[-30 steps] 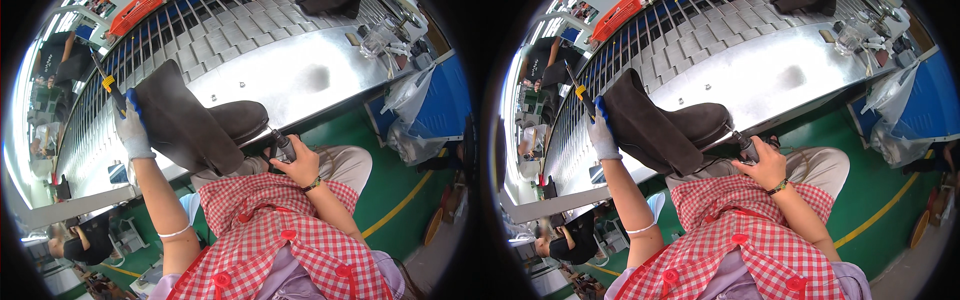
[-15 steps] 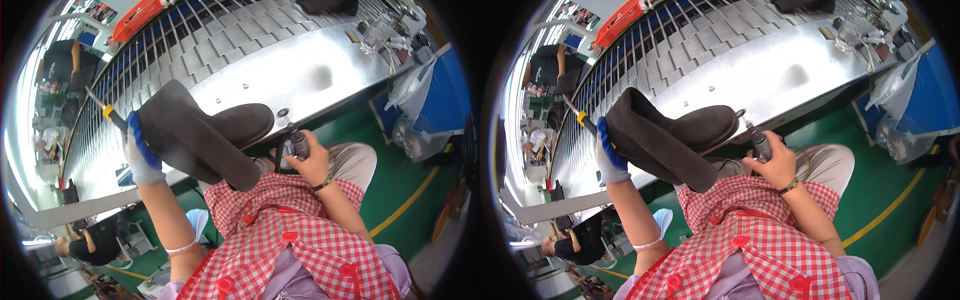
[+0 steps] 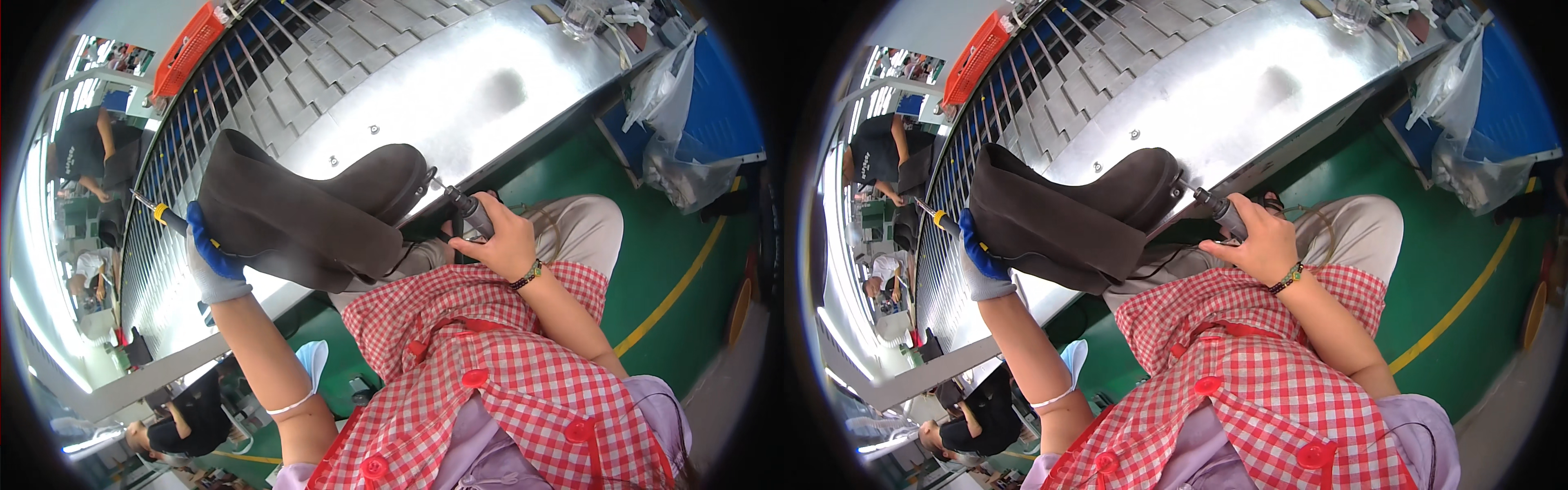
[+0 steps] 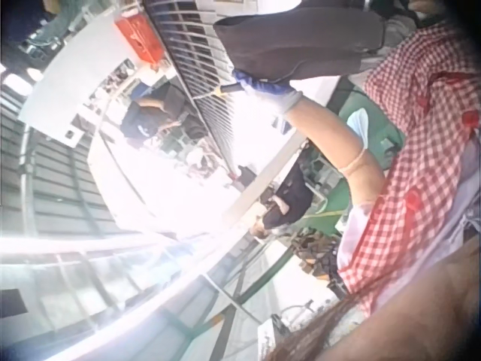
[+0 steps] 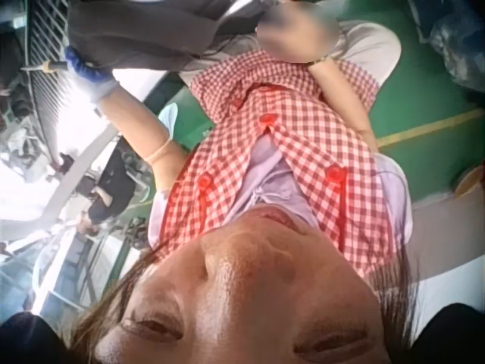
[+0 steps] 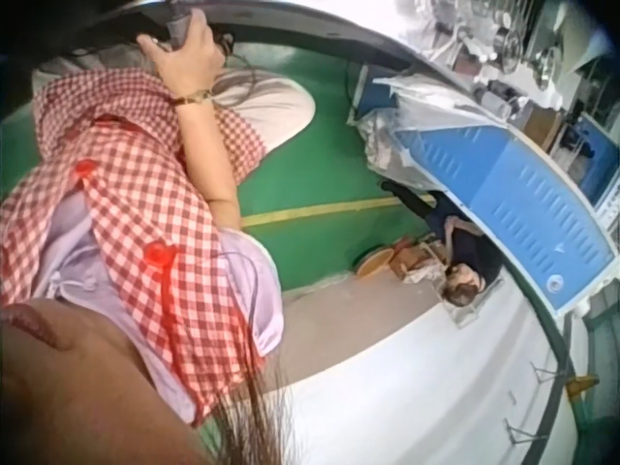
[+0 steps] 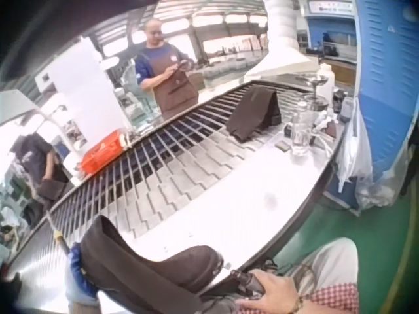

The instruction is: The person uses a soldering iron and a pneumatic tool to work on the seams and edges of a dark brown boot. They manipulate the boot on a metal workbench, applying heat and air to specific areas, then place the boot on a conveyor belt and retrieve another one to repeat the process.

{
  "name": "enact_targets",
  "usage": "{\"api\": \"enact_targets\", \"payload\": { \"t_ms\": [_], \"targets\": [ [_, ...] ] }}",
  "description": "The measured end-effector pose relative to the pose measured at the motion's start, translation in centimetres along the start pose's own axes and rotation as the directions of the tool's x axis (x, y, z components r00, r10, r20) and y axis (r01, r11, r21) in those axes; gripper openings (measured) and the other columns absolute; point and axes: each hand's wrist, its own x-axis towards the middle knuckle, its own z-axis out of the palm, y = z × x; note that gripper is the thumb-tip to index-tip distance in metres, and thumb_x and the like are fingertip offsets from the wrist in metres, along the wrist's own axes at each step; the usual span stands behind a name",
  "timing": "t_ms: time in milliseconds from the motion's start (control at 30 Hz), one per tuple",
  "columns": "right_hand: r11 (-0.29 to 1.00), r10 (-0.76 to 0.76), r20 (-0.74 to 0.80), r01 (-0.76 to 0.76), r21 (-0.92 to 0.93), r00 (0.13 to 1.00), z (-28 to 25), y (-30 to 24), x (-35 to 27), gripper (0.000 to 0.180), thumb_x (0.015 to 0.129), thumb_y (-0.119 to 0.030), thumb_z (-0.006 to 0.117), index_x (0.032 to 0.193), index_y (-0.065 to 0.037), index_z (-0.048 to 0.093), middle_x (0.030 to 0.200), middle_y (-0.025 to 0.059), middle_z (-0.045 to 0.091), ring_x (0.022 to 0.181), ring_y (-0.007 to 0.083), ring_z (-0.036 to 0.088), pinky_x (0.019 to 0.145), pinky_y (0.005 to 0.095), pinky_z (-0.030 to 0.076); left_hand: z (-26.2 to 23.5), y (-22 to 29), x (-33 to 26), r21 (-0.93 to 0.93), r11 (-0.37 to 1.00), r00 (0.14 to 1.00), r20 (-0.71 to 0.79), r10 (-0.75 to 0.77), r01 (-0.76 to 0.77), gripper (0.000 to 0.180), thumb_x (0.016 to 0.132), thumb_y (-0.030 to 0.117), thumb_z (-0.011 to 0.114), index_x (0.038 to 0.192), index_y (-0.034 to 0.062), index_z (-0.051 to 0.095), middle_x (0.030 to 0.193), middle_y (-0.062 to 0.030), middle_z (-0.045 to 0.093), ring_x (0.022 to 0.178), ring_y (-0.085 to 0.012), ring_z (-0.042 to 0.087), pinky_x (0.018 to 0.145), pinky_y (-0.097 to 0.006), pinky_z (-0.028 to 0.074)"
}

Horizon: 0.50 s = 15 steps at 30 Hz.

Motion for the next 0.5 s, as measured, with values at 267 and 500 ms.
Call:
{"api": "enact_targets", "payload": {
  "t_ms": [267, 500],
  "targets": [
    [1.000, -0.010, -0.032, 0.009, -0.030, 0.999, 0.6, -0.7, 0.3, 0.074, 0.069, -0.060, 0.079, 0.116, -0.007, 0.060, 0.083, 0.0111, 0.068, 0.068, 0.0289, 0.068, 0.062, 0.0375, 0.055, -1.2, 0.0, 1.1, -0.032, 0.998, 0.996, 0.081, -0.045, 0.047, 0.042, 0.100, 0.030, 0.052, 0.129, -0.0002, 0.055, 0.125, -0.0152, 0.063, 0.113, -0.0289, 0.063, 0.097, -0.043, 0.053],
    [1.000, -0.005, -0.044, 0.003, -0.028, 0.999, 0.7, -1.4, 0.4, 0.074, 0.069, -0.062, 0.078, 0.116, -0.007, 0.061, 0.079, 0.0109, 0.067, 0.066, 0.0279, 0.067, 0.063, 0.0373, 0.055, 0.1, 0.2, 0.2, -0.010, 0.999, 0.994, 0.097, -0.045, 0.046, 0.049, 0.102, 0.032, 0.046, 0.138, -0.0008, 0.049, 0.134, -0.0172, 0.058, 0.121, -0.0302, 0.058, 0.105, -0.044, 0.048]
  ]
}}
